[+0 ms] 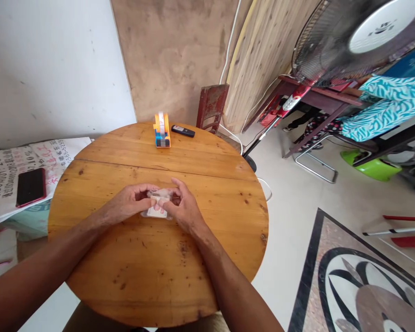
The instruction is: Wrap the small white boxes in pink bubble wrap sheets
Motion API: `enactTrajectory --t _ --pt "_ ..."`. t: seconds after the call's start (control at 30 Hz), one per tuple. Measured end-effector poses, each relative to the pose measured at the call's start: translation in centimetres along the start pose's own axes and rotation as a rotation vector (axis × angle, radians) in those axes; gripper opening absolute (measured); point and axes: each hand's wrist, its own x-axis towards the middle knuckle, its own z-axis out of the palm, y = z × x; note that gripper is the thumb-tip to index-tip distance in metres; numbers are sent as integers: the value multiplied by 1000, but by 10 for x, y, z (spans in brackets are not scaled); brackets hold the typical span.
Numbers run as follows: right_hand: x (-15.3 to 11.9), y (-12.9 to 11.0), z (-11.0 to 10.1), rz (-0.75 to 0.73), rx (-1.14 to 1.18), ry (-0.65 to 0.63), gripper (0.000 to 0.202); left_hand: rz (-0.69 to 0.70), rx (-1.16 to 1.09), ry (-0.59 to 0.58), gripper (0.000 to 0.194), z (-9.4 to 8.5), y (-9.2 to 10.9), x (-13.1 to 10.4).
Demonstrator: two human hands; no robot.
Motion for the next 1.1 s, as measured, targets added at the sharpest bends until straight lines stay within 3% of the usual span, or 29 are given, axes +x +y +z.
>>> enactTrajectory --t 0.37,0.5,0.87,1.1 --pt "3 2 0 -415 -387 170 33 67 109 31 39 -3 -8 4" --pt "9 -2 4 -559 -427 203 12 67 150 60 39 -2 -7 4" --pt "3 -8 6 -615 -544 192 13 42 82 40 32 -4 -5 4" --pt "-6 -9 7 -660 -755 173 17 49 186 67 33 -6 -2 3"
